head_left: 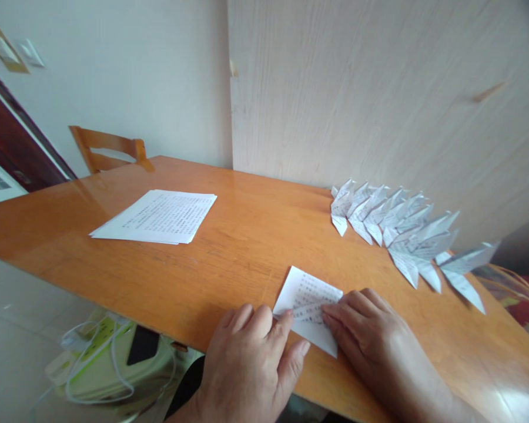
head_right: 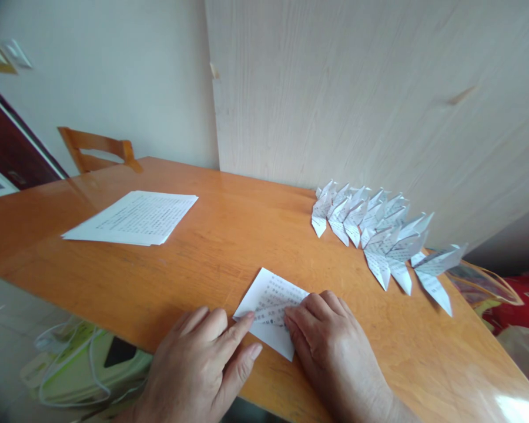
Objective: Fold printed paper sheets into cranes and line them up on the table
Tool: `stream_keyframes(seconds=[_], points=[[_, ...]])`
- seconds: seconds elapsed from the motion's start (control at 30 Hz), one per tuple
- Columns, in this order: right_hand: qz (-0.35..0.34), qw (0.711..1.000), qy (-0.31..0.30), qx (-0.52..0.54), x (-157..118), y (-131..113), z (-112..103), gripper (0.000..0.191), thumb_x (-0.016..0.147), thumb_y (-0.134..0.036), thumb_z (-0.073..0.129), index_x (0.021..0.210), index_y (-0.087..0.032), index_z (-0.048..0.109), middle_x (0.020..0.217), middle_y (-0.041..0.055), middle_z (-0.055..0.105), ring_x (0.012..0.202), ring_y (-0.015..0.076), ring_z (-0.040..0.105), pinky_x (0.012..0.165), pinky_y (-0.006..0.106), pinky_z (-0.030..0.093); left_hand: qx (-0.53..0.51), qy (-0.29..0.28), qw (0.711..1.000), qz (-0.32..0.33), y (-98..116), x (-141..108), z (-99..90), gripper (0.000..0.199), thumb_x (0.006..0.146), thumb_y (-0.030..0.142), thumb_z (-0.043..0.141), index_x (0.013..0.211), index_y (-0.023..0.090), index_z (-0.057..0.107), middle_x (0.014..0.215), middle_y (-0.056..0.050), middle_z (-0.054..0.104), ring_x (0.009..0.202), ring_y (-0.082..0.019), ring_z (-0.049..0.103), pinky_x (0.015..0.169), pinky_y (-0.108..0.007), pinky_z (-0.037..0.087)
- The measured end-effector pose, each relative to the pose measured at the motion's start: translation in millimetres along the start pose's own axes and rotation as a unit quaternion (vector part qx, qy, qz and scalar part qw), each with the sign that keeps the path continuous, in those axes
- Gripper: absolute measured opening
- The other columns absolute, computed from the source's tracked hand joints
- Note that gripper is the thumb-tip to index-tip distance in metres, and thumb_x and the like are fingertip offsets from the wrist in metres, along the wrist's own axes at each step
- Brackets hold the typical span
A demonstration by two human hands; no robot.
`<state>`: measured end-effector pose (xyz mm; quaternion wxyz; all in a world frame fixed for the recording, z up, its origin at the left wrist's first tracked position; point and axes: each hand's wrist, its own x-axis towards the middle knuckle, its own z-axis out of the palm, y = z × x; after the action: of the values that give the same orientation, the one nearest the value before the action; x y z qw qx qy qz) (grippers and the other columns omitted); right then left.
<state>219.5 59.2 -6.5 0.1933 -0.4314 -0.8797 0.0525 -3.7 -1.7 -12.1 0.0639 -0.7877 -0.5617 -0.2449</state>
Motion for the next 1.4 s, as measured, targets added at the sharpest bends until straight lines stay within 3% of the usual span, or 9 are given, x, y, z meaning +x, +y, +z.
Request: stream_keyframes(seconds=[0.7,1.0,1.1,1.17,1.27,1.4], points=[[-0.001,1.000,-0.004,0.001,0,0,0,0.020,0.100,-0.023,0.051,0.092,-0.023,0.069,0.085,0.0058,0.061,0.081,0.0220,0.054,0.072,0.037,0.046,-0.023,0.015,0.999,-0.017,-2,-1,3.7,0.032,0.097,0.036,0.050,0.111,0.017,0.072,0.079,-0.007,0.062,0.072,-0.023,0.056,0.066,-0.042,0.047],[-0.007,1.000,0.007,-0.016,2,-3,-2,0.023,0.100,-0.023,0.052,0.084,-0.022,0.068,0.083,0.0061,0.061,0.080,0.0218,0.054,0.071,0.036,0.045,-0.072,0.010,0.996,-0.056,-5,-4,3.2,0.026,0.098,0.033,0.049,0.091,0.020,0.070,0.078,-0.006,0.057,0.077,-0.024,0.055,0.070,-0.041,0.046],[-0.002,1.000,0.002,-0.011,4,-6,-4,0.022,0.100,-0.022,0.051,0.086,-0.022,0.068,0.083,0.0059,0.061,0.082,0.0222,0.053,0.073,0.036,0.044,-0.074,0.016,0.995,-0.058,-3,1,-1.4,0.023,0.097,0.031,0.050,0.096,0.020,0.070,0.081,-0.007,0.058,0.080,-0.024,0.054,0.072,-0.043,0.046],[0.003,1.000,-0.001,-0.010,5,-8,-5,0.023,0.100,-0.023,0.051,0.084,-0.021,0.068,0.083,0.0057,0.061,0.082,0.0220,0.053,0.073,0.036,0.044,-0.076,0.027,0.996,-0.035,3,5,-4.0,0.023,0.097,0.026,0.050,0.107,0.019,0.068,0.088,-0.008,0.061,0.083,-0.025,0.055,0.076,-0.045,0.047],[0.010,1.000,-0.004,-0.009,6,-9,-6,0.026,0.100,-0.022,0.051,0.079,-0.020,0.066,0.082,0.0053,0.060,0.081,0.0212,0.052,0.072,0.035,0.043,-0.097,0.012,0.994,0.048,15,11,-2.7,0.032,0.095,0.014,0.045,0.121,0.017,0.063,0.107,-0.010,0.066,0.096,-0.024,0.057,0.088,-0.045,0.048],[0.000,1.000,0.002,-0.010,6,-8,-6,0.021,0.097,-0.018,0.055,0.080,-0.020,0.066,0.082,0.0050,0.060,0.081,0.0207,0.052,0.072,0.034,0.042,-0.071,-0.001,0.988,0.137,26,14,8.5,0.034,0.095,0.013,0.045,0.124,0.014,0.063,0.119,-0.013,0.067,0.112,-0.026,0.058,0.097,-0.044,0.048]])
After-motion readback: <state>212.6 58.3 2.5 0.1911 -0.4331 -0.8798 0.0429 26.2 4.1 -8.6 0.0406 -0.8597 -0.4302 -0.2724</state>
